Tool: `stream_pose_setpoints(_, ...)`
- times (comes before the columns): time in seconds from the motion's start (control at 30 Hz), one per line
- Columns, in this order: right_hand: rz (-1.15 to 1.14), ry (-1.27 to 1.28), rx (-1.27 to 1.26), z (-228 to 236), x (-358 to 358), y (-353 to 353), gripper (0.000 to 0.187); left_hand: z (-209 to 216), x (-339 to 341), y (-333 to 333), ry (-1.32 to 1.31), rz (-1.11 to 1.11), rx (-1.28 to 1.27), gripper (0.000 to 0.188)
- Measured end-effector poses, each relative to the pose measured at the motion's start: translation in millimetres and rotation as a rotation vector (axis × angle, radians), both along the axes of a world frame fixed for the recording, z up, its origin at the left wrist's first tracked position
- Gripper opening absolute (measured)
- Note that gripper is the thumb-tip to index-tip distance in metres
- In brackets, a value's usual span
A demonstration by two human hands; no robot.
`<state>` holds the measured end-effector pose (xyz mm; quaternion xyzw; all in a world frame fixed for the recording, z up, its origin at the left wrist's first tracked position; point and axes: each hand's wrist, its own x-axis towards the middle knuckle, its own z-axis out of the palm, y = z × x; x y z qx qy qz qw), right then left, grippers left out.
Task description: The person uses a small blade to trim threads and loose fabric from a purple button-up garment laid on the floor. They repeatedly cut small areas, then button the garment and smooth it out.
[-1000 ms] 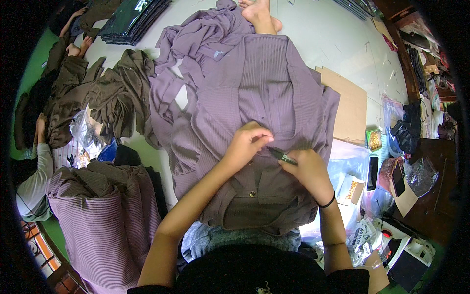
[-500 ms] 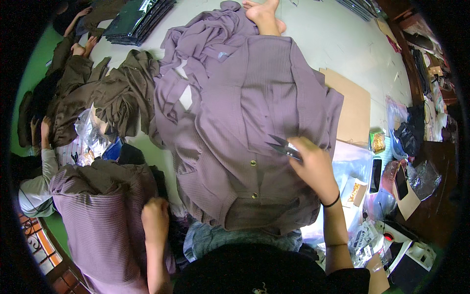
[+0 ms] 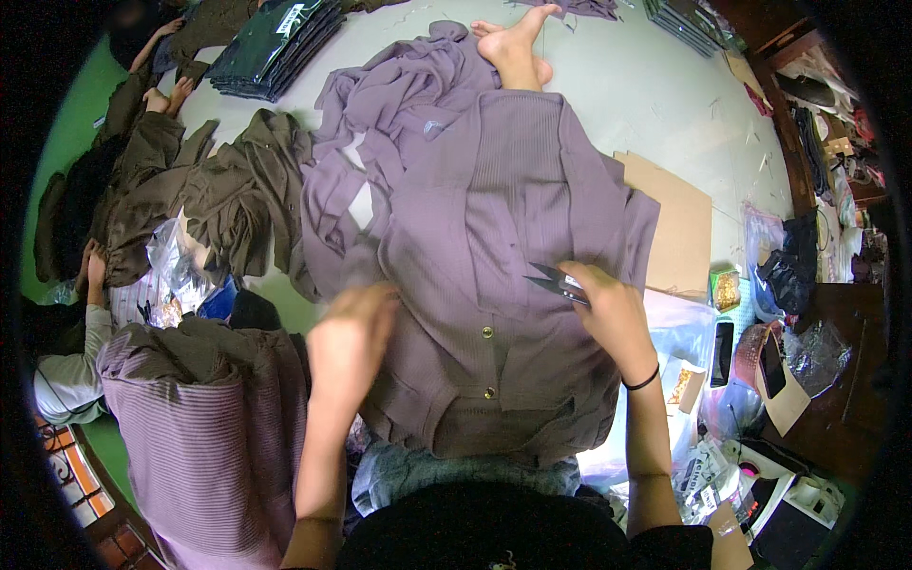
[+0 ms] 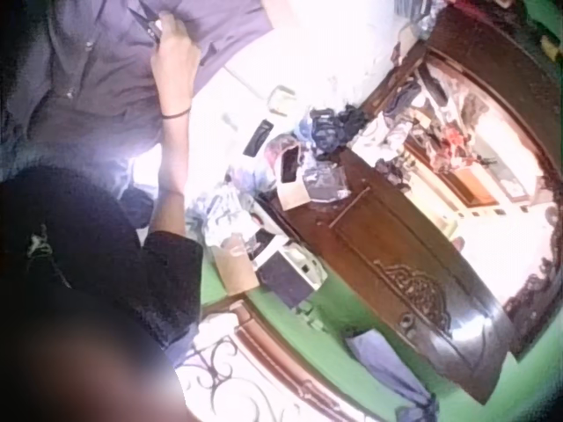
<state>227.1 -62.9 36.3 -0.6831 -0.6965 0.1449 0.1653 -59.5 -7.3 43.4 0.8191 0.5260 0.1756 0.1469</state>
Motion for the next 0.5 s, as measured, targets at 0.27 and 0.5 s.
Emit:
stream_pose_setpoints(0.27, 0.071, 0.003, -0.016, 1, 10, 11, 0.023, -36, 77, 48, 0.118, -0.787, 0.006, 0.024)
stream_pose_setpoints(0.5, 0.065, 0.203, 0.143, 8, 14, 28, 0.016, -33, 78, 63, -0.274, -0.793, -0.085, 0.012)
